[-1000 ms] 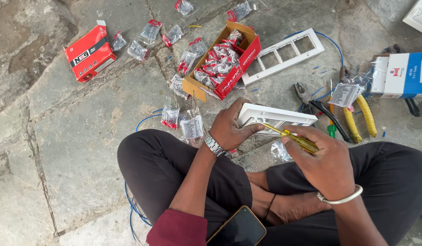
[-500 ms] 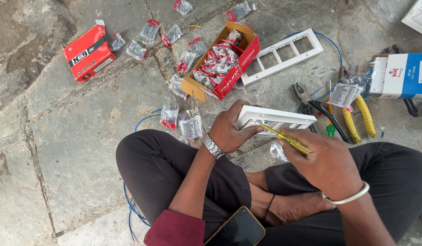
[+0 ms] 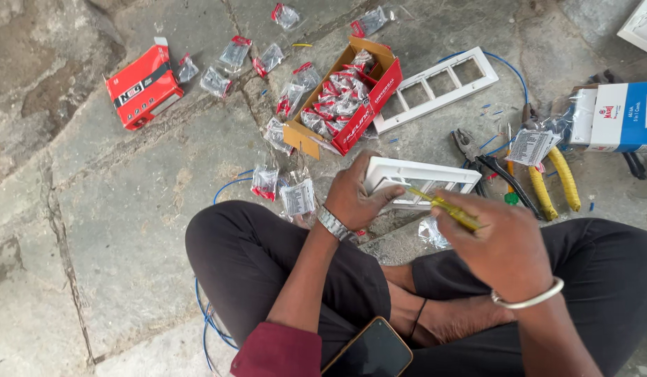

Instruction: The person sits on the floor and assembles electrical socket units by stripping wires, inserting them into terminals, and securing them with a screwdriver. They then insert socket modules into a multi-gang plate and place the finished unit into a box.

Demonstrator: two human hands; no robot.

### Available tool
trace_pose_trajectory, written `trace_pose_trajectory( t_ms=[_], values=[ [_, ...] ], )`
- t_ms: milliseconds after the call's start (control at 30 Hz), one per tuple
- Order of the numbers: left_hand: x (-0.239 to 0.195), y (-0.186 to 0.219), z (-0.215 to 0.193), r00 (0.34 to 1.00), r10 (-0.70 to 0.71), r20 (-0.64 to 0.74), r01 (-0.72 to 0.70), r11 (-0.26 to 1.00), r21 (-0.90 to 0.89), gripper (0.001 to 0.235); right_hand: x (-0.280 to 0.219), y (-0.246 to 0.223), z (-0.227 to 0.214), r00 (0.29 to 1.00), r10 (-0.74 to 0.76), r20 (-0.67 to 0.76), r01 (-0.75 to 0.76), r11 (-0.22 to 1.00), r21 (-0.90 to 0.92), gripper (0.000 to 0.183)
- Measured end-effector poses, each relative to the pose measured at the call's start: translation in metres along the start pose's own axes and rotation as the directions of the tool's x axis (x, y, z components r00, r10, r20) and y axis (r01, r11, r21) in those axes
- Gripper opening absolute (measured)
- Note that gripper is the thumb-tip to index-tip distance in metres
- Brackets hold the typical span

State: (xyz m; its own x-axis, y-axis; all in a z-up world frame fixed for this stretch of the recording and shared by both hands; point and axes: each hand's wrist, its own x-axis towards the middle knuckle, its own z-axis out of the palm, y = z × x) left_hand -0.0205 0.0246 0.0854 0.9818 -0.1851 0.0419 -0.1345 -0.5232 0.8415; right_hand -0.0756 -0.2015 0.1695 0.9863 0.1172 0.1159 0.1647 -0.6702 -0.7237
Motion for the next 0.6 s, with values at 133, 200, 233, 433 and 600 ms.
trace_pose_trajectory(
  t_ms=[133, 200, 233, 433, 600],
  values=[
    [0.001, 0.0, 0.0, 0.999, 0.034, -0.009, -0.034, 0.998, -0.053, 0.066, 0.005, 0.007, -0.007, 0.995, 0.088, 0.046, -0.088, 0.996, 0.0, 0.029],
    [0.0, 0.0, -0.001, 1.0, 0.016, 0.004, -0.016, 0.999, -0.029, 0.064, 0.005, 0.008, -0.005, 0.994, 0.09, 0.06, -0.09, 0.996, 0.002, 0.029],
    [-0.001, 0.0, -0.001, 1.0, 0.024, -0.002, -0.024, 0.999, -0.034, 0.067, 0.006, 0.008, -0.003, 0.993, 0.101, 0.066, -0.1, 0.995, -0.007, 0.029],
    [0.001, 0.0, -0.001, 1.0, 0.006, 0.022, -0.006, 1.0, -0.02, 0.065, 0.007, 0.009, -0.001, 0.997, 0.057, 0.059, -0.057, 0.998, -0.011, 0.029],
    [0.001, 0.0, -0.001, 0.999, 0.033, -0.003, -0.033, 0.998, -0.05, 0.066, 0.007, 0.013, -0.001, 0.992, 0.092, 0.092, -0.091, 0.996, -0.015, 0.03]
  ],
)
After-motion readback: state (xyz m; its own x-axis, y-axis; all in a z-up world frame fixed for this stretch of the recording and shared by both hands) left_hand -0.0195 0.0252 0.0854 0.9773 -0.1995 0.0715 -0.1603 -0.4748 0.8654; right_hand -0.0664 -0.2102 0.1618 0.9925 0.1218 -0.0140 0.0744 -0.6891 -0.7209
